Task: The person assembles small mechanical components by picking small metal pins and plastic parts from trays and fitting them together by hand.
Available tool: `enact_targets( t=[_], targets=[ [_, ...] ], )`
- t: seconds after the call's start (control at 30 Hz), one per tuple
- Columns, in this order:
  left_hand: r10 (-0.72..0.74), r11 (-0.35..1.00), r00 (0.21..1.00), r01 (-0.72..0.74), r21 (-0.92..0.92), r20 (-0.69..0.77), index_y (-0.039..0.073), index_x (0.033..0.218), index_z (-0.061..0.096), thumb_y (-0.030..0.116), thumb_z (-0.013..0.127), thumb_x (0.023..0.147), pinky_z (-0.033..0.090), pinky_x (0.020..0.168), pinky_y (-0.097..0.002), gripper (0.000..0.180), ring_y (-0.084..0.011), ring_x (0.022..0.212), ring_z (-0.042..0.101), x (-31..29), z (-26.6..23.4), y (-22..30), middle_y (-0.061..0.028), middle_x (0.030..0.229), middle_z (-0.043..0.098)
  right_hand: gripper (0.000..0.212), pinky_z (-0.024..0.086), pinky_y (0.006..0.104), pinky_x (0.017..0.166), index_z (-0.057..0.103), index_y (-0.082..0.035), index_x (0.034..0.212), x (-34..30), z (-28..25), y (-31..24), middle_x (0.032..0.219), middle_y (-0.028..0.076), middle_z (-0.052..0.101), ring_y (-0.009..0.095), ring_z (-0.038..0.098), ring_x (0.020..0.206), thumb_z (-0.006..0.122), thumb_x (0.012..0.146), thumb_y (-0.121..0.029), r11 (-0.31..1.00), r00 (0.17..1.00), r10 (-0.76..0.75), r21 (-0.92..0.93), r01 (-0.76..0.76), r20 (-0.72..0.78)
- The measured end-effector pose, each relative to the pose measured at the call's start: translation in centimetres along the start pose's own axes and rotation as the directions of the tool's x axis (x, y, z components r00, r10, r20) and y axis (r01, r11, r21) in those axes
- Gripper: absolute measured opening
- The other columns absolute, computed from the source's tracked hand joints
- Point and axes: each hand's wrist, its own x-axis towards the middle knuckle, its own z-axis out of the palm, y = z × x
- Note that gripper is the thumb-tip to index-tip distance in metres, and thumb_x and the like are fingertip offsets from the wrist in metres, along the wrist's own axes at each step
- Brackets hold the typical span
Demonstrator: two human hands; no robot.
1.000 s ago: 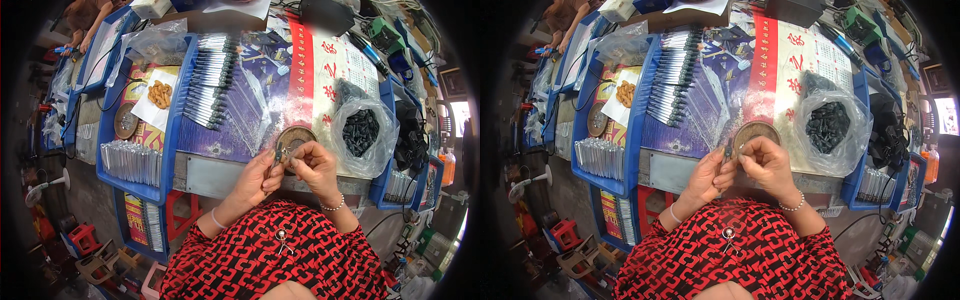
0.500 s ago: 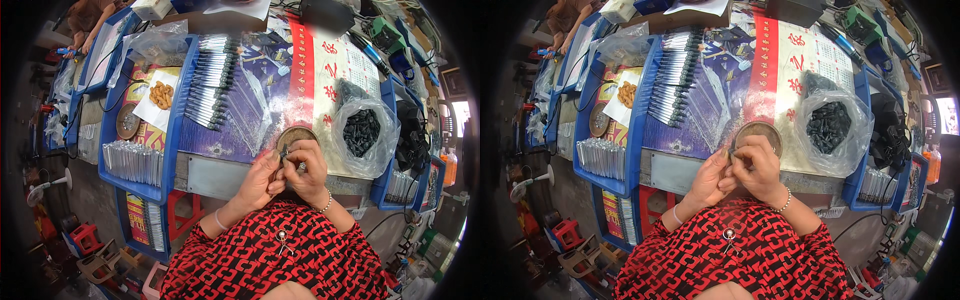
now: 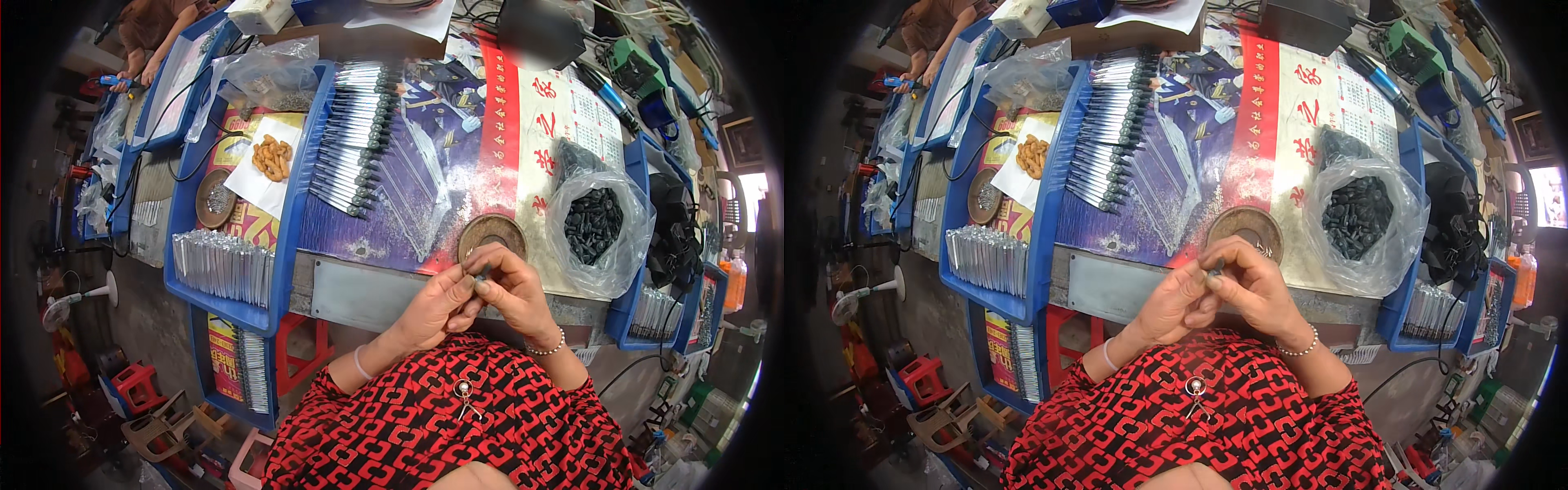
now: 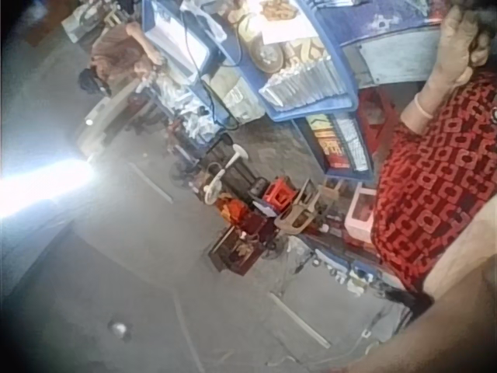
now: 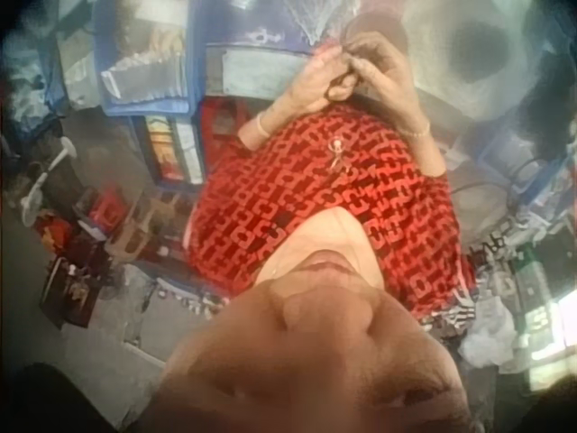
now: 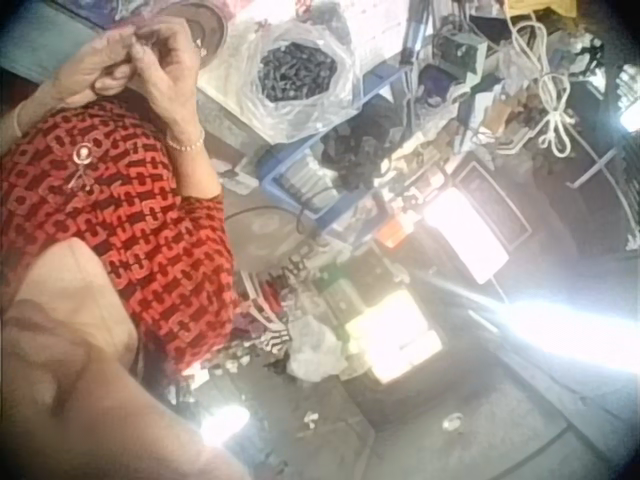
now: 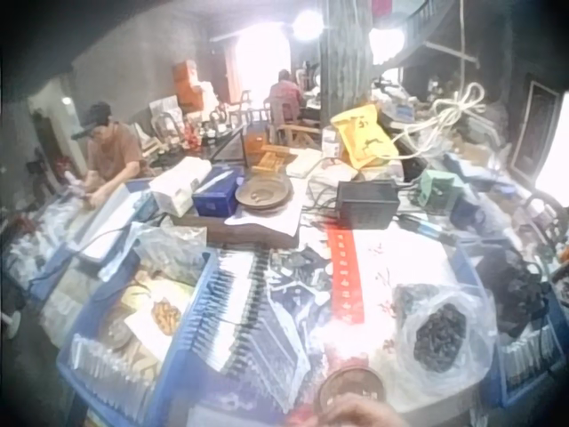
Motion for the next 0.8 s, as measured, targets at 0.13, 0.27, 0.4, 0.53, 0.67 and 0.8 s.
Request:
enact_targets(
  t=[0.13,0.27,0.4,0.53,0.67,0.8],
  targets=[
    [-0.038,0.999,0.999,0.038,0.001,-0.017,0.008,0.119,0.043,0.029,0.047,0.094,0.027,0.041,-0.0152,0.033,-0.0035,0.047,0.034,0.1,-0.2,-0.5,-0.0005,0.071,0.046,0.016,0.041,0.0241,0.074,0.053,0.003,0.096,-0.8,-0.3,0.3,0.096,0.008,0.051,0.013,0.05,0.085,0.056,0.086,-0.009,0.991,1.0,-0.009,-0.135,0.01,0.007],
    [-0.04,0.999,0.999,0.039,-0.036,-0.027,0.007,0.116,0.045,0.029,0.047,0.093,0.026,0.04,-0.0164,0.032,-0.004,0.046,0.034,0.2,-0.3,-0.5,-0.0007,0.07,0.046,0.014,0.041,0.0214,0.068,0.053,0.003,0.097,-0.6,0.3,0.2,0.088,0.006,0.052,0.01,0.05,0.077,0.054,0.087,-0.008,0.992,0.995,0.014,-0.124,-0.026,-0.098],
    [-0.034,0.992,0.999,0.037,-0.12,0.023,0.006,0.105,0.048,0.03,0.043,0.095,0.028,0.041,-0.016,0.026,-0.0033,0.046,0.034,0.0,-0.6,-0.3,-0.0006,0.071,0.046,0.013,0.041,0.021,0.061,0.055,0.003,0.094,-0.5,-2.3,-0.2,0.077,0.003,0.052,0.007,0.05,0.066,0.055,0.088,-0.008,0.985,0.968,0.162,-0.023,-0.169,-0.191],
    [-0.01,0.99,0.999,0.005,-0.14,-0.033,0.004,0.101,0.051,0.03,0.046,0.093,0.024,0.039,-0.0187,0.028,-0.0056,0.044,0.032,-0.2,-1.9,0.7,-0.0001,0.068,0.043,0.009,0.043,0.0263,0.058,0.059,-0.001,0.089,-0.2,-4.1,-0.8,0.073,0.006,0.054,0.014,0.054,0.061,0.059,0.084,-0.008,0.722,0.969,-0.068,-0.682,-0.117,-0.238],
    [0.016,0.991,0.996,-0.028,-0.134,-0.089,0.005,0.1,0.053,0.031,0.044,0.095,0.022,0.038,-0.0187,0.029,-0.0041,0.043,0.031,-0.5,-2.4,1.5,0.0007,0.067,0.042,0.01,0.045,0.0341,0.062,0.059,-0.003,0.089,-0.1,-4.8,-0.1,0.079,0.012,0.056,0.028,0.057,0.069,0.058,0.079,-0.005,0.489,0.988,-0.09,-0.869,-0.068,-0.128],
    [0.037,0.99,0.997,-0.046,-0.13,-0.074,0.006,0.101,0.053,0.033,0.044,0.094,0.022,0.037,-0.0187,0.029,-0.0035,0.042,0.03,-0.8,-2.5,1.3,0.0012,0.067,0.042,0.012,0.044,0.0376,0.065,0.059,-0.002,0.089,0.8,-4.2,0.1,0.083,0.013,0.055,0.031,0.057,0.077,0.058,0.077,-0.004,0.328,0.995,-0.096,-0.944,0.021,-0.011]
  ],
)
